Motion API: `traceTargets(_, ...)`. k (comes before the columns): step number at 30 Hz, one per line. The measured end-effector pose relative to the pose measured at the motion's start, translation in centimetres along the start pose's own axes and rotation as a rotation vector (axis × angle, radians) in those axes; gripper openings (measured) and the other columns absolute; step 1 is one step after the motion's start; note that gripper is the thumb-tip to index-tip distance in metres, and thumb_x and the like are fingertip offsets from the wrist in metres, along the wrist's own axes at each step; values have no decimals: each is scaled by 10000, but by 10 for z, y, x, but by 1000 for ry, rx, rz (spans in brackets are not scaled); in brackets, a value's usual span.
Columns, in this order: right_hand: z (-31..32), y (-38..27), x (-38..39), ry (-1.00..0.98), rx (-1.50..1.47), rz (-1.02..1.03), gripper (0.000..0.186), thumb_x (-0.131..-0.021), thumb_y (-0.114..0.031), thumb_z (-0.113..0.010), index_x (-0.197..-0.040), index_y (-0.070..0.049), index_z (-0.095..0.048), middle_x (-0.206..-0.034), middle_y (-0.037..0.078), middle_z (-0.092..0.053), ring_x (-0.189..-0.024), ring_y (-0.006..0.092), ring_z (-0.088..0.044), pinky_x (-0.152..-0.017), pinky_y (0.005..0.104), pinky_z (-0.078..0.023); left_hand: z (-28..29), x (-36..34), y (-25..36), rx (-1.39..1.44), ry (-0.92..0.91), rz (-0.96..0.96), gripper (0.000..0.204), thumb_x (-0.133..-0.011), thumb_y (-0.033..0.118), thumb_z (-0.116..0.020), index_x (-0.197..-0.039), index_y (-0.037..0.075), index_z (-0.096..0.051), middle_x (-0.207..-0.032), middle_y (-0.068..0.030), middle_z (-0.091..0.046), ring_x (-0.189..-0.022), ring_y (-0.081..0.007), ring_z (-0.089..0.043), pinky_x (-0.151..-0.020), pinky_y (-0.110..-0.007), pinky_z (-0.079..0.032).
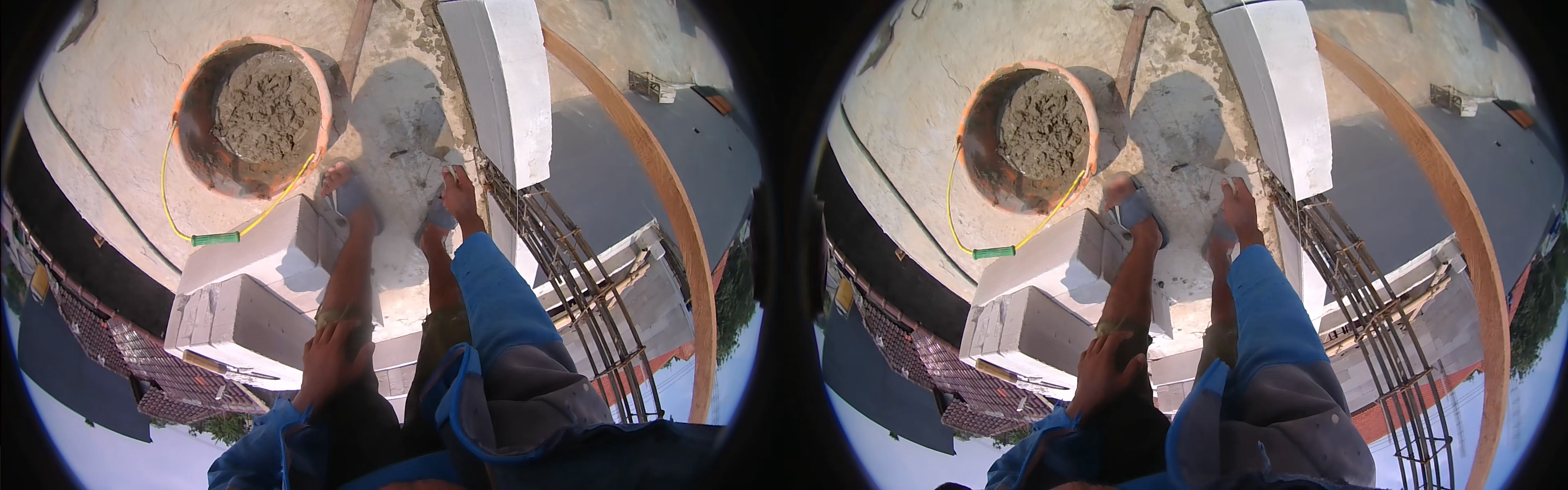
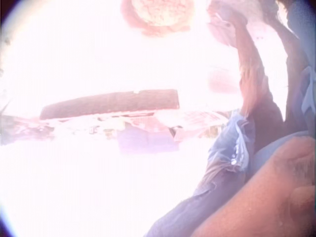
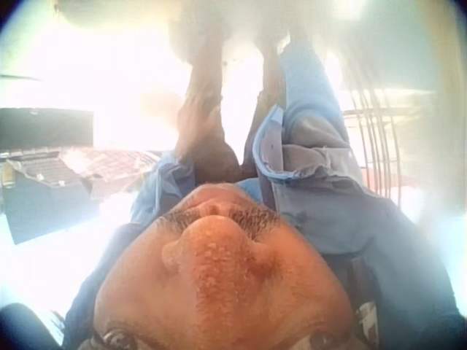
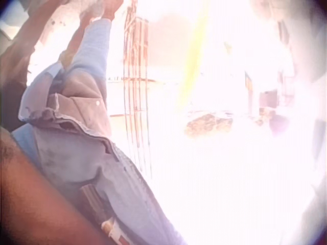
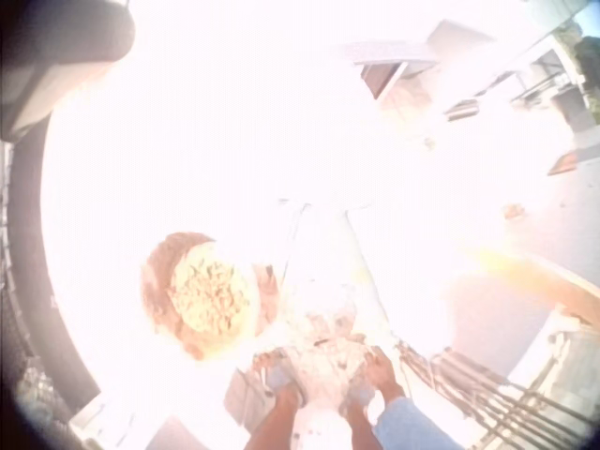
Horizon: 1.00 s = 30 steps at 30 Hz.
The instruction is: The person scoops mortar from a bucket and spreads it along a low wall on a rooftop. They then pick up a white block, place it on the mortar, and use a measuring tape to mark the block before setting it down.
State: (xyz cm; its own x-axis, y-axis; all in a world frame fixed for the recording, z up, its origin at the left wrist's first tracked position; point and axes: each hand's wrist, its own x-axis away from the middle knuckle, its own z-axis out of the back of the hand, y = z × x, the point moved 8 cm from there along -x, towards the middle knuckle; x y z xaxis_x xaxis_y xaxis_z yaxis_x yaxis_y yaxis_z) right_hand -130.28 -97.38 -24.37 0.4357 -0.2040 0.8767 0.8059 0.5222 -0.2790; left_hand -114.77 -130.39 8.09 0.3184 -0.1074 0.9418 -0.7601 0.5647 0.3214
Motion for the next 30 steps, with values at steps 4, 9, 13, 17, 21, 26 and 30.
traceTargets(4,16,-27,-55,-2,95,86,390,-1074,-407,-629,-1281,-81,-682,-855,91,-673,-813,167,-650,-752,332,-519,13,-2,-2,21,-8,-12,525,-952,424,-753,-1365,122,-632,-1370,-182,-664,-1304,-421,-609,-1097,-554,-455)
traceTargets(9,4,-109,-109,29,131,313,449,-1074,-413,-609,-1319,-47,-695,-1069,181,-743,-1022,290,-697,-956,401,-516,19,-5,4,13,7,-39,508,-943,416,-758,-1344,124,-647,-1355,-166,-676,-1297,-410,-623,-1095,-564,-459)
traceTargets(13,-8,-177,-121,94,148,430,426,-1074,-421,-608,-1302,-72,-696,-1059,164,-691,-983,289,-642,-889,393,-483,14,-4,2,4,-11,-28,519,-946,421,-755,-1358,129,-637,-1361,-170,-672,-1301,-408,-622,-1101,-563,-455)
traceTargets(17,-9,-195,-143,200,180,460,414,-1079,-451,-600,-1251,-86,-693,-842,79,-669,-744,192,-628,-704,392,-506,10,-3,3,-15,-6,-50,531,-947,429,-752,-1368,131,-629,-1365,-172,-670,-1300,-408,-624,-1103,-565,-454)
traceTargets(21,-37,-231,-115,203,239,403,688,-1055,-584,-534,-1472,-42,-597,-1533,257,-564,-1462,399,-503,-1205,478,-395,9,0,-3,6,15,-10,535,-950,439,-749,-1369,128,-628,-1368,-174,-671,-1291,-407,-631,-1105,-565,-453)
traceTargets(26,-49,-270,-102,261,251,439,620,-1062,-577,-510,-1417,-79,-617,-1386,269,-658,-1344,459,-580,-1132,504,-456,12,-1,0,38,40,-60,549,-966,455,-736,-1378,114,-614,-1365,-209,-662,-1276,-438,-624,-1086,-556,-465)
traceTargets(30,-43,-260,-74,374,222,478,562,-1059,-574,-514,-1370,-120,-630,-1279,272,-706,-1237,484,-634,-1059,526,-494,16,3,10,50,47,-75,561,-973,457,-725,-1391,103,-603,-1365,-244,-652,-1271,-470,-613,-1086,-550,-466)
